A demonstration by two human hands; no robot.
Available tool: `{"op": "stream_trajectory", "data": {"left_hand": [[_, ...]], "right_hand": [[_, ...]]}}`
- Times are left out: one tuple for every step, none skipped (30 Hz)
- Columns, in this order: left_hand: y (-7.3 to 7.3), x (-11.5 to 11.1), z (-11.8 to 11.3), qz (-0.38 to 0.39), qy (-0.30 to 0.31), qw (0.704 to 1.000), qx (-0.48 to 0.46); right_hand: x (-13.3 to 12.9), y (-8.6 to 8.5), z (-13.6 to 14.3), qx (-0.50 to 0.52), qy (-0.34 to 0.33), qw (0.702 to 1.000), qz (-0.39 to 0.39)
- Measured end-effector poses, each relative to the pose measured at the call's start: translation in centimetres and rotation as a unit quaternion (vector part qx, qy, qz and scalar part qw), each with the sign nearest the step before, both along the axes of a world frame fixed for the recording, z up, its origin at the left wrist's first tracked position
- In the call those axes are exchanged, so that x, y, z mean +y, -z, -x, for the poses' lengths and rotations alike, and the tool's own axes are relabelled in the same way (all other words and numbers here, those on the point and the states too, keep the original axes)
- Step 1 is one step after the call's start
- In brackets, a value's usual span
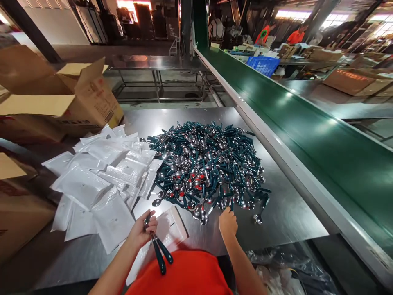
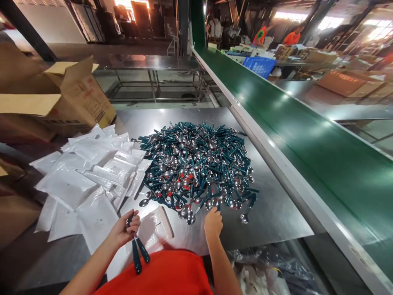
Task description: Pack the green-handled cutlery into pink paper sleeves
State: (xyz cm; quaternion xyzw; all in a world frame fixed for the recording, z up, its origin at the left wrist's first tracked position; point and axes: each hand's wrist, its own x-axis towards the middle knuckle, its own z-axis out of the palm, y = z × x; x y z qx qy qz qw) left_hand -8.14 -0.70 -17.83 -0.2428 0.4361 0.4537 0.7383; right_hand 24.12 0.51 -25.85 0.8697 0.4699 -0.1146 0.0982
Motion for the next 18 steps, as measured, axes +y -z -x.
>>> {"op": "stream_trajectory", "data": {"left_hand": [[0.1,0.0,-0.1,0.002,0.004,1.0,-0.001],[0.1,0.0,-0.3,0.004,0.01,1.0,-0.001],[0.1,0.0,-0.5,0.005,0.016,1.0,0.0],[0.1,0.1,-0.6,0.004,0.022,1.0,0.002],[0.1,0.2,-0.7,0.002,0.028,1.0,0.005],[0.0,0.3,-0.8,0.0,0.035,0.999,0.009],[-0.1,0.4,-0.9,-0.003,0.041,0.999,0.015],[-0.2,0.5,-1.0,-0.007,0.048,0.999,0.022],[-0.3,0.6,-1.0,-0.012,0.055,0.998,0.031],[-0.4,0.6,-1.2,-0.017,0.063,0.997,0.039],[-0.4,0.7,-1.3,-0.022,0.073,0.996,0.049],[-0.5,0.8,-1.6,-0.027,0.082,0.995,0.059],[-0.5,0.9,-2.0,-0.032,0.092,0.993,0.071],[-0.6,1.0,-2.4,-0.038,0.101,0.991,0.083],[-0.6,1.1,-3.0,-0.046,0.107,0.988,0.097],[-0.7,1.2,-3.7,-0.055,0.111,0.986,0.111],[-0.8,1.4,-4.5,-0.067,0.112,0.984,0.125],[-0.9,1.6,-5.2,-0.081,0.11,0.981,0.135]], "right_hand": [[-0.5,-0.1,0.0,-0.001,-0.006,1.0,0.003],[-0.9,-0.3,0.0,0.0,-0.011,1.0,0.009],[-1.2,-0.5,-0.1,0.005,-0.014,1.0,0.017],[-1.4,-0.7,-0.2,0.013,-0.016,0.999,0.026],[-1.6,-1.1,-0.4,0.025,-0.02,0.999,0.036],[-1.7,-1.5,-0.6,0.04,-0.025,0.998,0.046],[-1.8,-2.0,-1.0,0.057,-0.03,0.996,0.056],[-2.0,-2.5,-1.5,0.076,-0.035,0.994,0.068],[-2.2,-3.0,-1.9,0.098,-0.041,0.991,0.08],[-2.5,-3.6,-2.3,0.121,-0.049,0.987,0.092],[-2.8,-4.2,-2.6,0.145,-0.057,0.982,0.103],[-3.2,-4.8,-2.7,0.171,-0.067,0.977,0.111],[-3.6,-5.5,-2.6,0.2,-0.08,0.97,0.116],[-4.0,-6.2,-2.2,0.231,-0.093,0.961,0.117],[-4.3,-6.9,-1.6,0.262,-0.106,0.952,0.118],[-4.6,-7.6,-0.8,0.289,-0.119,0.943,0.117],[-4.8,-8.4,0.2,0.323,-0.129,0.93,0.116],[-5.0,-9.1,1.2,0.369,-0.136,0.912,0.115]]}}
